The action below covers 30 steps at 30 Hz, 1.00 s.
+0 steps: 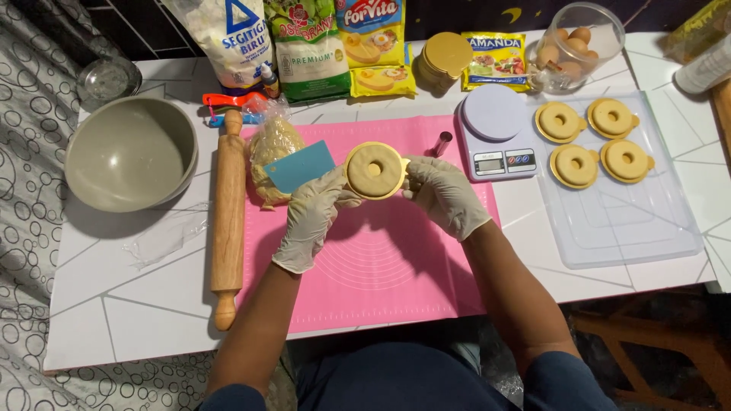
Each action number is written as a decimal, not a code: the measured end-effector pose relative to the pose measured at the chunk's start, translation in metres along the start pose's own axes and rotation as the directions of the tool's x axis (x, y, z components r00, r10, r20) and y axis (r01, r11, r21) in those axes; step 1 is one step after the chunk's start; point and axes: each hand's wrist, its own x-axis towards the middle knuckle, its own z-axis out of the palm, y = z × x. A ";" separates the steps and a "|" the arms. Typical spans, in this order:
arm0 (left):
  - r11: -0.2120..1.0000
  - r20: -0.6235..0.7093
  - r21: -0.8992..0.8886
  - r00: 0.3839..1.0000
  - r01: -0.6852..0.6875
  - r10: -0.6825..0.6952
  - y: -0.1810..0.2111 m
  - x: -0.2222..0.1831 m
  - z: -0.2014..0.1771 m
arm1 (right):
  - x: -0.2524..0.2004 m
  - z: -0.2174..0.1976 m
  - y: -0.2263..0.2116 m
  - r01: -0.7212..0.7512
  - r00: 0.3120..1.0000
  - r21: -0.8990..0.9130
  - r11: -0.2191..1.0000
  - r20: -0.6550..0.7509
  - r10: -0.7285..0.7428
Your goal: Punching holes in dough discs to create donut shapes and rolling dough with a rolling pin on a silicone mat.
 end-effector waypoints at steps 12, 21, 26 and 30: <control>0.989 0.150 -0.114 0.986 0.092 -0.074 -0.005 0.000 -0.006 | -0.012 0.011 -0.005 0.054 0.998 0.040 0.998 -0.046 -0.052; 0.967 0.272 -0.185 0.954 0.177 -0.123 -0.012 -0.001 -0.008 | -0.008 -0.007 0.001 0.100 0.994 0.041 0.994 -0.053 -0.098; 0.975 -0.200 0.181 0.966 -0.128 0.163 -0.096 0.006 0.009 | -0.005 -0.030 -0.001 0.124 0.990 0.005 0.992 -0.070 -0.123; 0.807 -0.230 0.590 0.958 -0.005 0.174 -0.087 -0.004 0.018 | -0.014 -0.048 -0.017 0.172 0.982 0.020 0.985 -0.079 -0.170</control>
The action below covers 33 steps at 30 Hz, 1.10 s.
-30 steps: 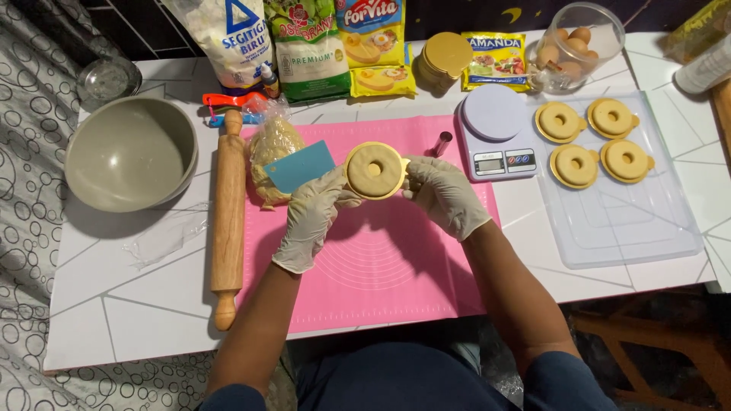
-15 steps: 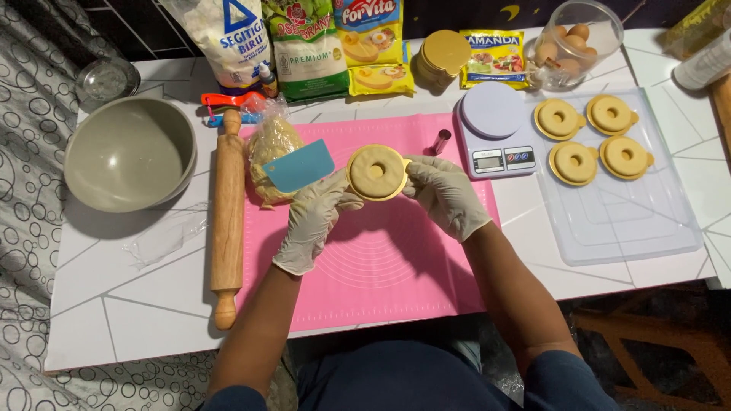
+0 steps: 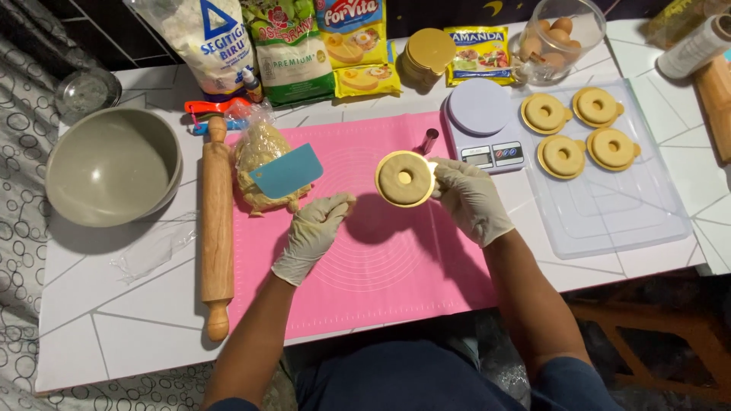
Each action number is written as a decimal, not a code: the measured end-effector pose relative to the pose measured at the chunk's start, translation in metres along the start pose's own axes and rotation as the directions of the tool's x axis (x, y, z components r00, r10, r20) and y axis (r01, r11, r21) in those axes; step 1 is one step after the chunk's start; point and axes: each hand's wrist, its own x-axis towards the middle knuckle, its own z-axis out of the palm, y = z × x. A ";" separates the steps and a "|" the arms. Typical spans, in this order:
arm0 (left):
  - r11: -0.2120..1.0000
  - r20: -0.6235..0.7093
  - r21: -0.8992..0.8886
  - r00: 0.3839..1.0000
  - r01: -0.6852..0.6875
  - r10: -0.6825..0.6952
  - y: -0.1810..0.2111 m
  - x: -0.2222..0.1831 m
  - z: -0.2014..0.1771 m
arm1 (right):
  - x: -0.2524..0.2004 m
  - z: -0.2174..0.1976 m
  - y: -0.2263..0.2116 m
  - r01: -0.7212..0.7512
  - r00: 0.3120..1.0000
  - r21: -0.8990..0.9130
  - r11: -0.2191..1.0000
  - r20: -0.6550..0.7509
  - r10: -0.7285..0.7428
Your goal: Punching holes in dough discs to create donut shapes and rolling dough with a rolling pin on a silicone mat.
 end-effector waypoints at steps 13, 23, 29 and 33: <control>0.982 0.049 -0.044 0.981 -0.186 0.188 0.053 -0.010 -0.023 | -0.003 -0.121 -0.069 0.227 0.932 0.000 0.974 -0.290 -0.217; 0.981 0.241 0.032 0.954 -0.192 0.178 0.055 -0.008 -0.032 | 0.009 -0.241 -0.109 0.247 0.840 -0.152 0.957 -0.459 -0.290; 0.980 0.255 0.024 0.949 -0.198 0.186 0.054 -0.008 -0.031 | 0.018 -0.289 -0.120 0.273 0.825 -0.205 0.940 -0.454 -0.338; 0.980 0.253 0.008 0.949 -0.199 0.191 0.054 -0.009 -0.031 | 0.031 -0.334 -0.121 0.274 0.837 -0.211 0.938 -0.428 -0.341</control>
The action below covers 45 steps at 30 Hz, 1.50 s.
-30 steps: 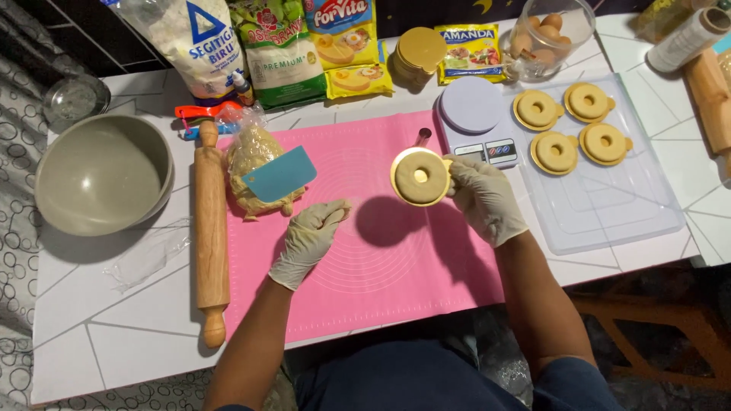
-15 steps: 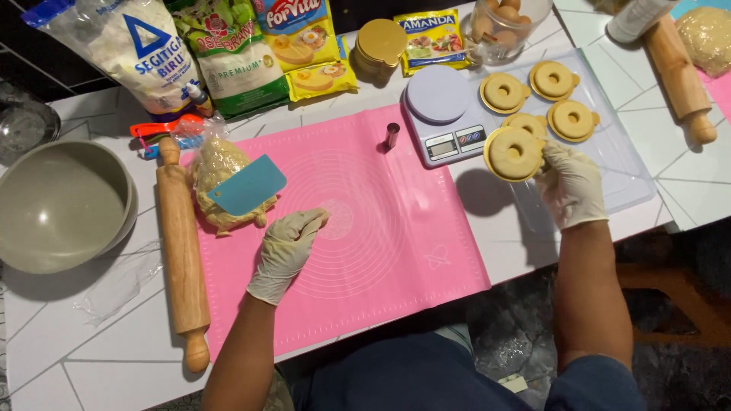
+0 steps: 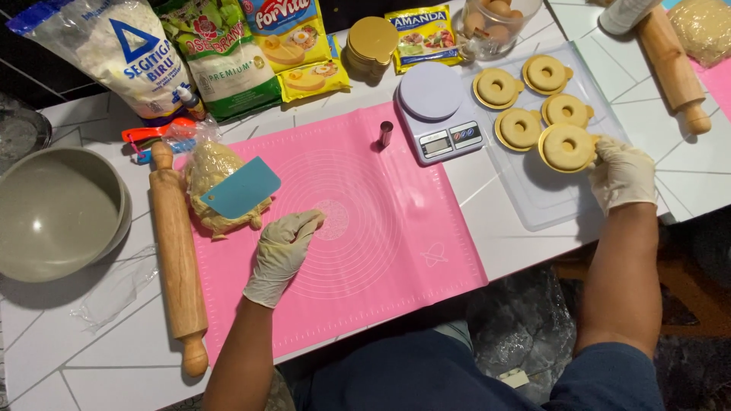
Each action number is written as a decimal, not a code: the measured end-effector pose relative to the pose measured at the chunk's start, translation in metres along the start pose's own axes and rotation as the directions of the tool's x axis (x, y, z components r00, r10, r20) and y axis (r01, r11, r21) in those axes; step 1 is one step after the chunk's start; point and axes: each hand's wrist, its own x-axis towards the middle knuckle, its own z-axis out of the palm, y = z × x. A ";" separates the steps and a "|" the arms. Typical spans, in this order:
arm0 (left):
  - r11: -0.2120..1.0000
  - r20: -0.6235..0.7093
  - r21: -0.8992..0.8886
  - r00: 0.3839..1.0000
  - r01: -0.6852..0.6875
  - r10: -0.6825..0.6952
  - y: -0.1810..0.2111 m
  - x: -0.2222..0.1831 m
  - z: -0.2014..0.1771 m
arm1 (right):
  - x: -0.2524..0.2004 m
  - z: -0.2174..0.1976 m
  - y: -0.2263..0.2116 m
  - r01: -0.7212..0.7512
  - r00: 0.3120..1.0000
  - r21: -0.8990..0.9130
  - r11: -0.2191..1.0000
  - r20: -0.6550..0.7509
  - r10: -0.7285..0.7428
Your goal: Punching holes in dough discs to create donut shapes and rolling dough with a rolling pin on a silicone mat.
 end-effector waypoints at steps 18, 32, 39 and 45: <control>0.992 -0.011 0.118 0.999 -0.042 0.044 -0.004 0.003 0.000 | 0.085 -0.084 0.016 -0.009 0.997 -0.368 0.930 -0.073 -0.020; 0.998 -0.014 0.056 0.999 -0.030 0.030 -0.003 0.002 0.000 | 0.118 -0.101 0.024 0.021 0.987 -0.489 0.872 -0.129 -0.096; 1.000 0.005 0.023 1.000 -0.001 0.001 0.002 0.002 -0.003 | 0.129 -0.096 0.025 -0.016 0.941 -0.669 0.743 -0.262 -0.215; 1.000 0.008 0.000 1.000 0.021 -0.021 0.005 0.001 -0.004 | 0.144 -0.110 0.021 -0.109 0.887 -0.909 0.402 -0.271 -0.374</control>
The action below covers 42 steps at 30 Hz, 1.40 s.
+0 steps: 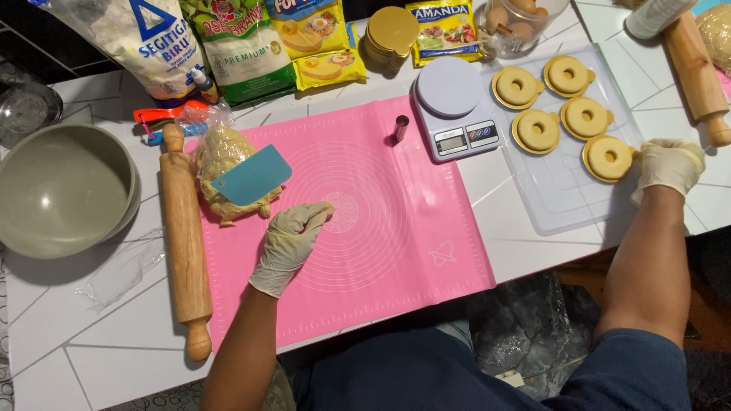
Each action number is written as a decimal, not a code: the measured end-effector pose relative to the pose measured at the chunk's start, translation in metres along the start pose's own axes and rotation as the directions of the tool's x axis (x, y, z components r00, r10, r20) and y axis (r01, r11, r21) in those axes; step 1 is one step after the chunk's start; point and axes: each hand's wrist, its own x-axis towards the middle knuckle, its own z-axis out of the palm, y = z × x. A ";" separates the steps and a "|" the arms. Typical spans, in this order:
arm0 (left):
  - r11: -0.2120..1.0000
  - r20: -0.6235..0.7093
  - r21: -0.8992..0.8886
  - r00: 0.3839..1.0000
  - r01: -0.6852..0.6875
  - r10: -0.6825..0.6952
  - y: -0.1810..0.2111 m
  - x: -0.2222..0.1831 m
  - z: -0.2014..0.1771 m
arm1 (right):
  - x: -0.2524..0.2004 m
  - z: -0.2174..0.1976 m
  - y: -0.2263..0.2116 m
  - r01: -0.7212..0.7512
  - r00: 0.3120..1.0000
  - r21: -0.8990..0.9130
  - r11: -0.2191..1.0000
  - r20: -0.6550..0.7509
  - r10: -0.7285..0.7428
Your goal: Punching holes in dough discs to create donut shapes and rolling dough with a rolling pin on a silicone mat.
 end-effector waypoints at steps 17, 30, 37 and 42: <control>0.972 -0.147 0.117 0.964 -0.206 0.222 -0.023 -0.003 0.009 | -0.307 -0.042 -0.243 0.373 0.704 0.777 0.507 0.119 -0.700; 0.535 0.229 0.574 0.749 -0.620 0.622 -0.153 0.012 0.029 | -0.386 0.061 -0.259 0.989 0.044 0.136 0.059 0.111 -0.993; 0.484 0.289 0.606 0.742 -0.631 0.605 -0.165 0.013 0.030 | -0.326 0.024 -0.226 0.777 0.616 -0.128 0.617 -0.050 -0.786; 0.459 0.342 0.595 0.725 -0.660 0.598 -0.197 0.017 0.036 | -0.336 0.019 -0.234 0.695 0.719 -0.170 0.699 0.135 -0.682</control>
